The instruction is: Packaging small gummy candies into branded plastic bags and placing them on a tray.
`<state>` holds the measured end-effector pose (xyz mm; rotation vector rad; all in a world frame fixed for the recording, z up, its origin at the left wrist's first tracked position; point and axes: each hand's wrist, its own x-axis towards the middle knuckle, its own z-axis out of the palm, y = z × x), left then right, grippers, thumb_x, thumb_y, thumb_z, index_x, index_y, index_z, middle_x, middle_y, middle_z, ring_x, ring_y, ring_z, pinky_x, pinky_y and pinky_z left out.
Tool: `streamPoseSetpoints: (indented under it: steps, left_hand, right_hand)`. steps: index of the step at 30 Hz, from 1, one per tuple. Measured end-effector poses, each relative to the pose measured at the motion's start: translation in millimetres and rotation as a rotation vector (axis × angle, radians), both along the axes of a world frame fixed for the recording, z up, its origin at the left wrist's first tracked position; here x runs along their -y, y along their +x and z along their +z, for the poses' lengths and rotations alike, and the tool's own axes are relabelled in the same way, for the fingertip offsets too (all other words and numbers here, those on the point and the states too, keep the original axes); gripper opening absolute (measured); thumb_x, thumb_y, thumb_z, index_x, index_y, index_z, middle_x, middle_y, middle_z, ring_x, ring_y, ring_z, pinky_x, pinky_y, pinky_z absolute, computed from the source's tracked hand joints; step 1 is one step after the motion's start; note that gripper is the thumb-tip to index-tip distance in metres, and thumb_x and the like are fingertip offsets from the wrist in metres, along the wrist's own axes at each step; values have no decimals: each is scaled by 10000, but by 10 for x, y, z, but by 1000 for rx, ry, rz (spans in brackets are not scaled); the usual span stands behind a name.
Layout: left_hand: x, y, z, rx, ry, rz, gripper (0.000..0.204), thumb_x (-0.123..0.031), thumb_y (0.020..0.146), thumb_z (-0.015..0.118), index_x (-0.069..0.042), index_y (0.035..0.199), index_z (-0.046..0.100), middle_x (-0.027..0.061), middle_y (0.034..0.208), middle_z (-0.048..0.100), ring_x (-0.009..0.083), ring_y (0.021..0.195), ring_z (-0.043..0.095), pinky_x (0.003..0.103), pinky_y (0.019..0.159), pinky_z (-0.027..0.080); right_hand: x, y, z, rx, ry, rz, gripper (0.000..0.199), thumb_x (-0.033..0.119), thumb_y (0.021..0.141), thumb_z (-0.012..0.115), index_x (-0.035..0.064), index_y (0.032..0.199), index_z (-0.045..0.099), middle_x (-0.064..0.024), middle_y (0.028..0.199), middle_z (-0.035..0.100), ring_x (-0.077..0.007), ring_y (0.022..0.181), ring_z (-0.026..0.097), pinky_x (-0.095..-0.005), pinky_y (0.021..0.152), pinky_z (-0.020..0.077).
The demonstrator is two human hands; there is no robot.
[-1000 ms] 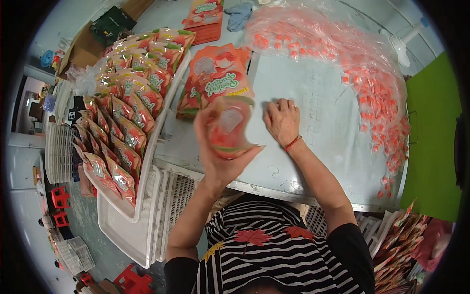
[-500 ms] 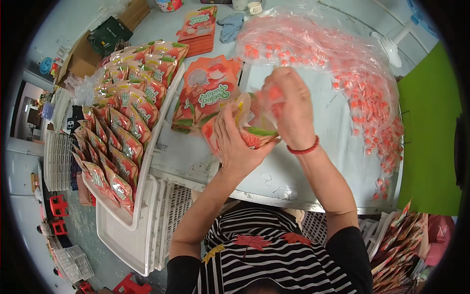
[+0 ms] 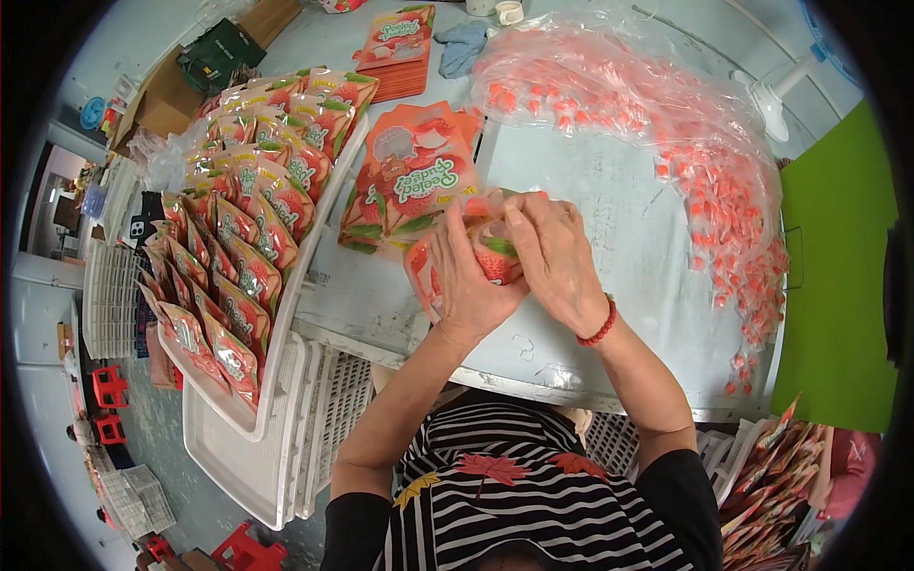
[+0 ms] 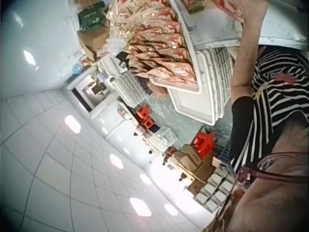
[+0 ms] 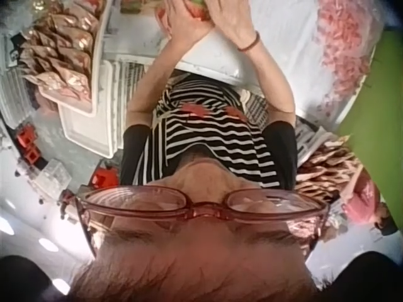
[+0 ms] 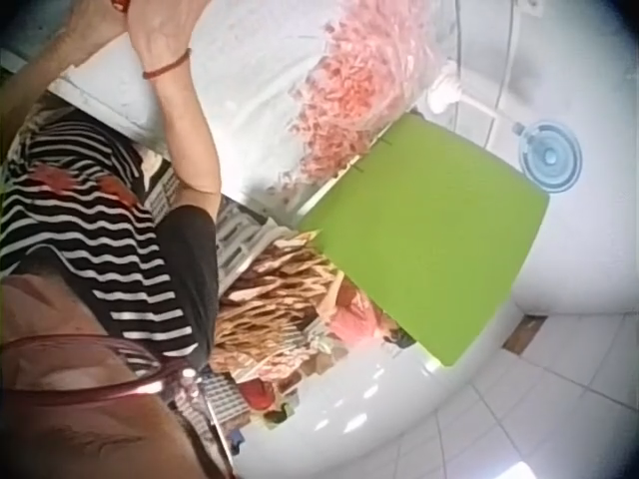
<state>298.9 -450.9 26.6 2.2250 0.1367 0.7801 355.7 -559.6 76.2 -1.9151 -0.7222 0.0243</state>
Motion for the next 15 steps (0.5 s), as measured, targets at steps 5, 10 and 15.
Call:
streamPoseSetpoints:
  steps: [5, 10, 15]
  left_hand:
    - [-16, 17, -86, 49, 57, -5, 1005, -292, 601, 814, 4, 1370, 239, 211, 1228, 406, 369, 1095, 401, 485, 939, 292]
    - [11, -6, -84, 67, 107, -41, 1028, -319, 592, 826, -3, 1377, 242, 190, 1268, 398, 372, 1117, 386, 496, 949, 290]
    - [43, -22, -106, 149, 189, -100, 1028, -357, 591, 831, -6, 1375, 268, 159, 1311, 393, 379, 1163, 350, 531, 992, 256]
  right_hand:
    - [46, -38, -27, 180, 11, -29, 250, 190, 967, 426, -2, 1033, 572, -160, 877, 631, -333, 782, 580, -414, 899, 334]
    - [239, -25, 19, -57, -44, 91, 336, 254, 1009, 363, 2, 1135, 546, -120, 904, 633, -186, 825, 563, -311, 861, 428]
    - [280, 12, -118, -269, 283, 56, 278, 215, 1008, 370, 1, 1069, 537, -84, 833, 602, -134, 784, 556, -273, 788, 451]
